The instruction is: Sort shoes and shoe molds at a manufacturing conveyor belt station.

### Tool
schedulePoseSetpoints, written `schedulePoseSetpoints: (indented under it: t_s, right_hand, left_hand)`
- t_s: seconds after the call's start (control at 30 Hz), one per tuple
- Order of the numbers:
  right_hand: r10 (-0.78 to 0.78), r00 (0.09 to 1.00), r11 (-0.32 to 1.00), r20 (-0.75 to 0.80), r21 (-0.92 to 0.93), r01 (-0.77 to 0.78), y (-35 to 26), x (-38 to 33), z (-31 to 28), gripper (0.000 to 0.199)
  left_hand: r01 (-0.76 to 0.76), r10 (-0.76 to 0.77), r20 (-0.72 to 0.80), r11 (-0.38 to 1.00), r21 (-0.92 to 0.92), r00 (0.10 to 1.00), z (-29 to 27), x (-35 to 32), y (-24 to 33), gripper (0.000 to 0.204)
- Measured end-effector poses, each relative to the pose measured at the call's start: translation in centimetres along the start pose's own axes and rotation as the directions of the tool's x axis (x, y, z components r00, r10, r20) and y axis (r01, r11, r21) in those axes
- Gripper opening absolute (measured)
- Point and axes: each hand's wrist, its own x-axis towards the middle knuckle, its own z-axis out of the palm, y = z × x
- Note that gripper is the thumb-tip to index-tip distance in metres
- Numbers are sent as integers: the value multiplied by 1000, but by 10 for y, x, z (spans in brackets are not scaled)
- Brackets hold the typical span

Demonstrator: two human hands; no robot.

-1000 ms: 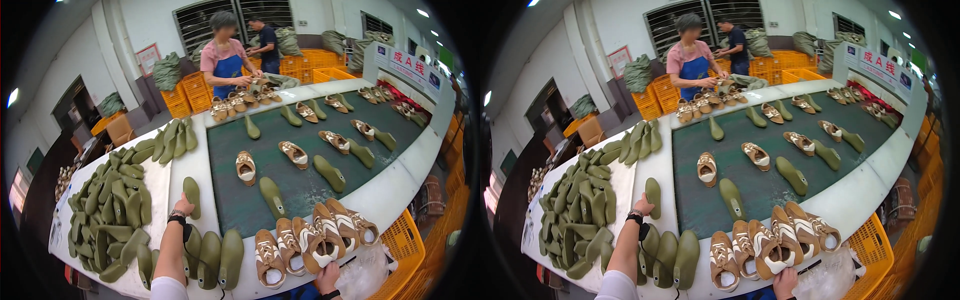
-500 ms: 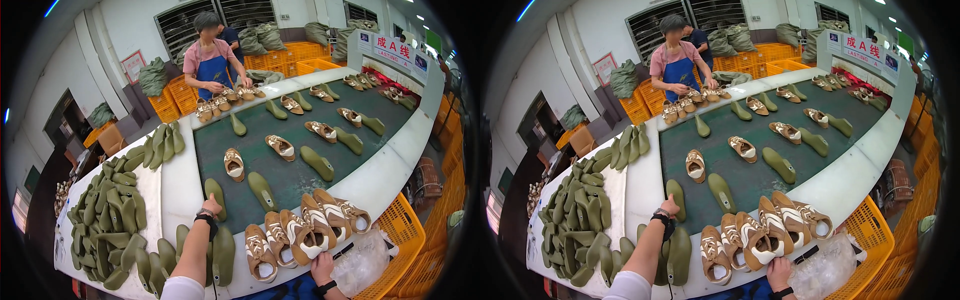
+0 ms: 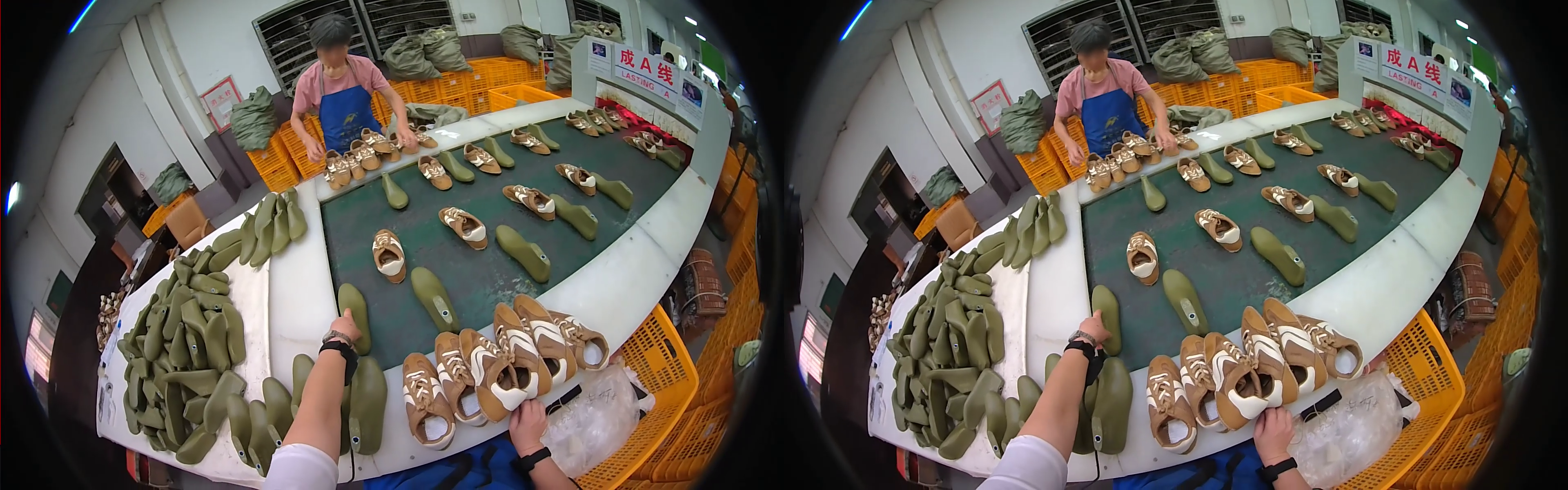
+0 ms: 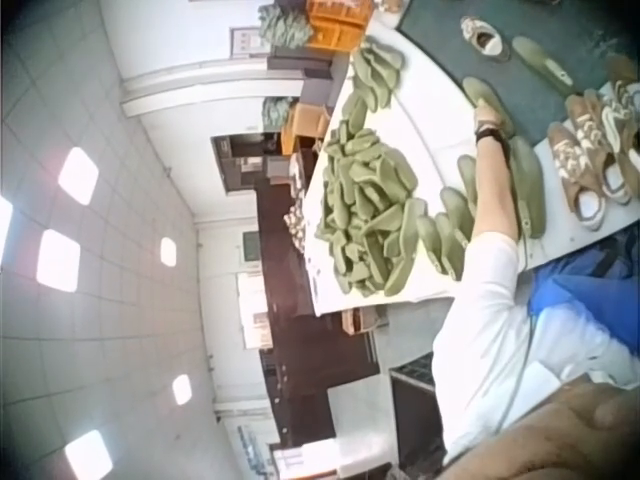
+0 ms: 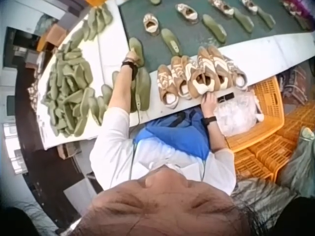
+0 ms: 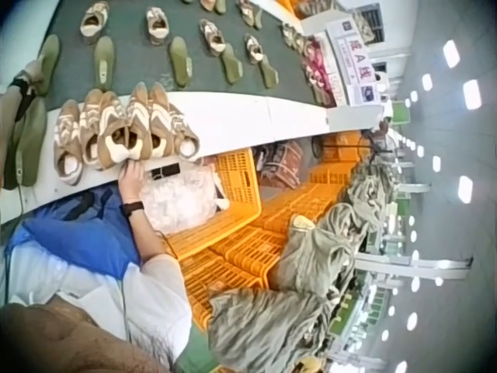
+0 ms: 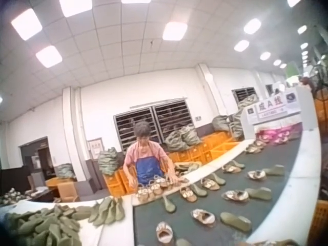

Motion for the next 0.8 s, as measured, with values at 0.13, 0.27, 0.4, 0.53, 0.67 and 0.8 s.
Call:
schedulePoseSetpoints:
  t_s: [0.13, 0.27, 0.4, 0.53, 0.67, 0.8]
  right_hand:
    - [25, 999, 999, 25, -43, -24, 4, -6, -1, 12]
    - [-8, 1000, 999, 1, -36, 8, 4, -5, -1, 12]
    - [-39, 996, 990, 85, 135, 28, 4, 5, -25, 6]
    - [46, 997, 945, 55, 322, -61, -22, 21, -76, 8]
    - [-42, 999, 927, -25, 373, 48, -73, 58, -111, 20]
    - [-304, 931, 938, 204, 235, 255, -79, 74, -93, 31]
  left_hand:
    - [-91, 92, 7, 996, -24, 996, -4, -25, 3, 84]
    - [-217, 221, -57, 974, 66, 974, -18, -55, 0, 85]
    - [-462, 466, -194, 884, 64, 863, -50, -131, 18, 73]
    - [-717, 660, -309, 686, -126, 685, -52, -250, 24, 60]
    - [-792, 772, -251, 475, -383, 584, 6, -318, 38, 53]
    - [-715, 801, -197, 356, -602, 565, 55, -337, 58, 49]
